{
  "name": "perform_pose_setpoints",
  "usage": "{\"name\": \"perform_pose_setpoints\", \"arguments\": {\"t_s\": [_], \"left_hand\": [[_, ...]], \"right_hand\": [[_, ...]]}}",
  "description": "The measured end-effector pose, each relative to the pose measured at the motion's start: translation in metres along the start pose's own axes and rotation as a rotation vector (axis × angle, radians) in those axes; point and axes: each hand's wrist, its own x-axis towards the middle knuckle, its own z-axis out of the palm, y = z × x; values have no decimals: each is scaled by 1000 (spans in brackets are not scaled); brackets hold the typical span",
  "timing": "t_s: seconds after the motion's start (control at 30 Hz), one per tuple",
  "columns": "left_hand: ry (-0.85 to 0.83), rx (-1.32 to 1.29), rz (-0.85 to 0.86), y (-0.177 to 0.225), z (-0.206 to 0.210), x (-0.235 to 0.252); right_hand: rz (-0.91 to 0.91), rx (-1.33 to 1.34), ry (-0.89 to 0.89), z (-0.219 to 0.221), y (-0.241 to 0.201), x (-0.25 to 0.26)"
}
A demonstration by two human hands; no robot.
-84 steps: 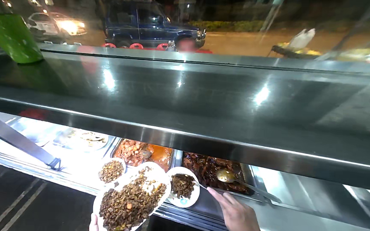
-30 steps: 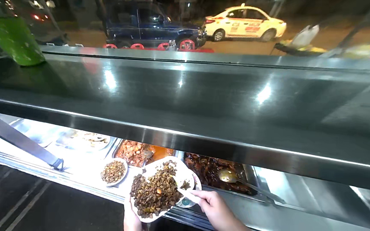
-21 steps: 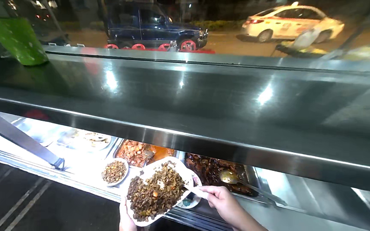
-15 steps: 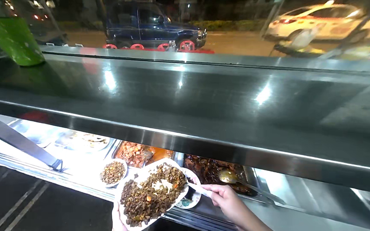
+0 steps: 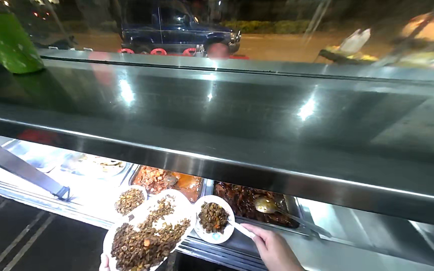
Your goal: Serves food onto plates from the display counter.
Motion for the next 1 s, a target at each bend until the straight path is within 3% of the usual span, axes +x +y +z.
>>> {"name": "perform_pose_setpoints", "arguments": {"t_s": [0.07, 0.2, 0.33, 0.6, 0.83, 1.0], "left_hand": [[6, 4, 16, -3, -4, 3], [-7, -26, 16, -5, -2, 4], [-18, -16, -4, -3, 0, 2], [-24, -38, -6, -4, -5, 5], [-7, -5, 11, -3, -3, 5], [-16, -3, -4, 0, 2, 3]], "right_hand": [[-54, -76, 40, 1, -2, -1], [-317, -253, 387, 16, 7, 2], [-417, -384, 557, 23, 16, 7], [-483, -460, 708, 23, 26, 10], [-492, -456, 589, 23, 32, -3], [-495, -458, 659, 17, 29, 2]]}}
